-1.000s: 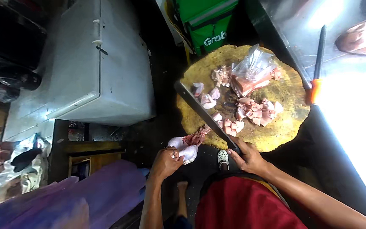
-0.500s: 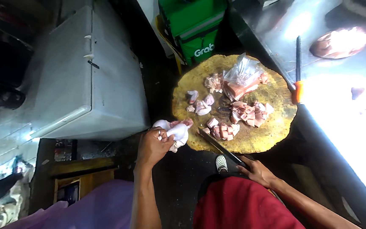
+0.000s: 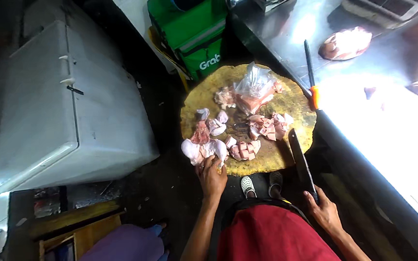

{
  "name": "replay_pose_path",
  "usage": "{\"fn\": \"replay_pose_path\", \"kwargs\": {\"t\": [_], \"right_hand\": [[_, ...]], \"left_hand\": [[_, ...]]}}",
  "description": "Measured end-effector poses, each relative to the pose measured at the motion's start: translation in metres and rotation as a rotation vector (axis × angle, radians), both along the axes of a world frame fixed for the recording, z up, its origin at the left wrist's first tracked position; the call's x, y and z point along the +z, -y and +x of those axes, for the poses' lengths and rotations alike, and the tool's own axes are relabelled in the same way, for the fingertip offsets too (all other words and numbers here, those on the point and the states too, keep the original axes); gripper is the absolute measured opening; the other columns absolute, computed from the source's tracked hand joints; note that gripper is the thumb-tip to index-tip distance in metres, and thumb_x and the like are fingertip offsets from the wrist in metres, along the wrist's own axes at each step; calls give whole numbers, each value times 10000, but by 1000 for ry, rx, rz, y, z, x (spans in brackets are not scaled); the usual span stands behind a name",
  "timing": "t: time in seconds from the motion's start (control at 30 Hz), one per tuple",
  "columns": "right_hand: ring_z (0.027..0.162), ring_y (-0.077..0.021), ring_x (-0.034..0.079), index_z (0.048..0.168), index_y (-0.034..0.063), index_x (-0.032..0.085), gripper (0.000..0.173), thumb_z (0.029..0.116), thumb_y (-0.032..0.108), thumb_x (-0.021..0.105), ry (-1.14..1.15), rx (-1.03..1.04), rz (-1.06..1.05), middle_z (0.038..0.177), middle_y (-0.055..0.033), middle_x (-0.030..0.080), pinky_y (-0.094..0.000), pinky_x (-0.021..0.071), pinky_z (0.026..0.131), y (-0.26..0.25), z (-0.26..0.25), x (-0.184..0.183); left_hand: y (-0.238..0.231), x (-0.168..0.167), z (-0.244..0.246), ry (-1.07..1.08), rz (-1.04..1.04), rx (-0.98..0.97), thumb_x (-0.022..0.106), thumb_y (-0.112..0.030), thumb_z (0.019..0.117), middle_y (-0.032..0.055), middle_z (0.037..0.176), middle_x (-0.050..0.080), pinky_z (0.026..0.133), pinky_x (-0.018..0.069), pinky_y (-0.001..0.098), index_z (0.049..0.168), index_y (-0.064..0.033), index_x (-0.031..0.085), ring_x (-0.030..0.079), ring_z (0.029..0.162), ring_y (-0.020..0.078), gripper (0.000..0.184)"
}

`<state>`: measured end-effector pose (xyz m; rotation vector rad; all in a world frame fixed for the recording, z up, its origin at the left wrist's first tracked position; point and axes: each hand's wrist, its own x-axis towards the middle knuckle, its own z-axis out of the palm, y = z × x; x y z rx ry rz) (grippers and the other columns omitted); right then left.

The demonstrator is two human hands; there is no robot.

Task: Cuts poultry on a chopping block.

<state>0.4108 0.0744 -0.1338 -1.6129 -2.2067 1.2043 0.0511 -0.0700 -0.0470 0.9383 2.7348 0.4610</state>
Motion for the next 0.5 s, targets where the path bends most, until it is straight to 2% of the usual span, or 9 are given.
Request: {"fn": "replay_pose_path", "kwargs": {"t": [0.07, 0.13, 0.17, 0.2, 0.23, 0.27, 0.3, 0.4, 0.5], "right_hand": [[729, -309, 687, 1351, 97, 607, 448, 1038, 412, 554, -16, -63, -45, 878, -177, 699, -581, 544, 688, 0, 0, -9], [735, -311, 686, 1327, 89, 615, 438, 1032, 409, 564, -19, -70, -32, 869, -176, 696, -576, 542, 685, 2, -1, -14], [744, -321, 691, 1324, 82, 618, 435, 1031, 400, 570, -19, -65, -19, 872, -182, 701, -584, 541, 689, 2, -1, -15], [747, -324, 694, 1320, 77, 619, 432, 1030, 394, 574, -15, -61, -11, 872, -183, 702, -585, 542, 689, 3, -2, -15], [749, -324, 691, 1312, 71, 620, 427, 1032, 390, 576, -14, -59, -12, 871, -184, 700, -581, 540, 690, 4, -1, -15], [737, -319, 682, 1303, 66, 623, 422, 1030, 383, 576, -19, -63, -11, 860, -180, 694, -576, 534, 680, 4, -1, -15], [724, -309, 676, 1299, 65, 624, 419, 1027, 380, 576, -27, -66, -13, 852, -172, 689, -568, 532, 671, 3, -2, -16], [719, -291, 674, 1304, 68, 619, 414, 1029, 375, 577, -47, -74, -40, 868, -168, 690, -562, 537, 679, 1, 0, -17], [690, -265, 667, 1308, 78, 618, 409, 1030, 376, 586, -55, -83, -80, 854, -149, 686, -539, 549, 668, -3, 1, -13]], "left_hand": [[3, -17, 22, 16, 131, 12, 663, -245, 950, 40, 1220, 727, 1083, 444, 502, 1032, -144, 793, 651, 1188, 209, 184], [-1, -35, 37, 182, 120, -11, 615, -204, 990, 77, 1276, 701, 1027, 539, 419, 1144, -90, 759, 673, 1166, 198, 240], [-5, -43, 42, 245, 74, -28, 583, -180, 1006, 98, 1415, 625, 1070, 517, 405, 1270, -68, 706, 630, 1259, 215, 313], [-11, -50, 43, 277, -2, -44, 545, -156, 1018, 104, 1575, 475, 1133, 460, 407, 1425, -59, 596, 536, 1383, 236, 421], [-19, -56, 44, 263, -78, -56, 521, -130, 1013, 107, 1659, 339, 1144, 443, 418, 1539, -61, 456, 479, 1435, 259, 534], [-27, -61, 43, 213, -134, -50, 515, -101, 995, 105, 1681, 290, 1119, 460, 431, 1590, -71, 366, 485, 1428, 273, 613], [-36, -65, 42, 162, -174, -35, 526, -70, 969, 100, 1682, 291, 1090, 475, 445, 1611, -84, 323, 508, 1404, 286, 674], [-57, -68, 35, 150, -285, -6, 571, -21, 910, 118, 1687, 270, 1107, 447, 472, 1633, -91, 256, 476, 1420, 323, 792], [-73, -64, 26, 154, -369, 3, 534, -45, 955, 178, 1642, 337, 1027, 509, 508, 1616, -60, 283, 552, 1336, 363, 707]]}}
